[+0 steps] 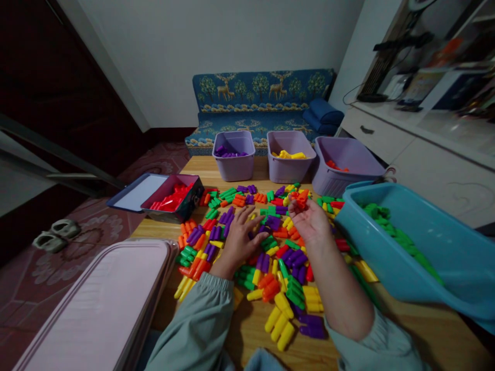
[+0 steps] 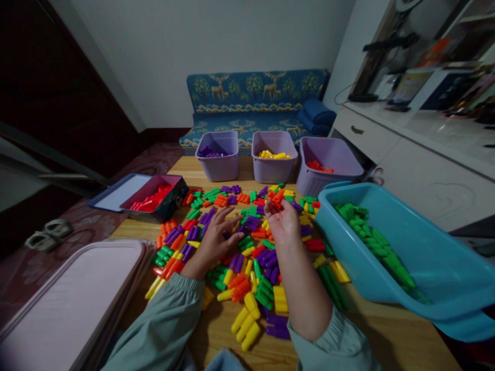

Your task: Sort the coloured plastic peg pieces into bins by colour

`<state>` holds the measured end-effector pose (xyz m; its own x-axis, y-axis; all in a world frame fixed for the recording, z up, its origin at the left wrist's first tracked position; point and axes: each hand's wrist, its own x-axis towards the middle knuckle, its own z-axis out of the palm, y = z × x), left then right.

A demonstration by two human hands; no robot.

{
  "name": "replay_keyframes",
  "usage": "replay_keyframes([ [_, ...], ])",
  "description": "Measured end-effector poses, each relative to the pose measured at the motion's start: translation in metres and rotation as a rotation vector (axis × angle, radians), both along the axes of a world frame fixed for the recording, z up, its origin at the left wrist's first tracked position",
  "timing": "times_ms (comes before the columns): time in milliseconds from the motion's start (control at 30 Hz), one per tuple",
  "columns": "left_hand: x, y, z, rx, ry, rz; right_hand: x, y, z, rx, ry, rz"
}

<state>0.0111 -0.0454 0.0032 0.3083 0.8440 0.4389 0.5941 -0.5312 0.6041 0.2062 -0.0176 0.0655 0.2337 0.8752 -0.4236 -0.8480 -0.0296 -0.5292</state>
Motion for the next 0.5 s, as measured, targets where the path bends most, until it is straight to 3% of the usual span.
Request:
replay_keyframes([
  [133, 0.001, -0.002, 0.001, -0.092, 0.092, -0.076, 0.005, 0.001, 0.006, 0.005, 0.057, -0.037],
  [267, 0.002, -0.003, 0.002, -0.124, 0.093, -0.068, 0.022, 0.014, 0.03, 0.095, 0.053, -0.072],
  [400, 0.001, -0.003, 0.0, -0.114, 0.087, -0.075, 0.048, 0.045, 0.06, 0.174, -0.023, -0.192],
  [500, 0.001, -0.003, -0.001, -0.11, 0.09, -0.076, 0.072, 0.076, 0.068, 0.236, -0.084, -0.293],
])
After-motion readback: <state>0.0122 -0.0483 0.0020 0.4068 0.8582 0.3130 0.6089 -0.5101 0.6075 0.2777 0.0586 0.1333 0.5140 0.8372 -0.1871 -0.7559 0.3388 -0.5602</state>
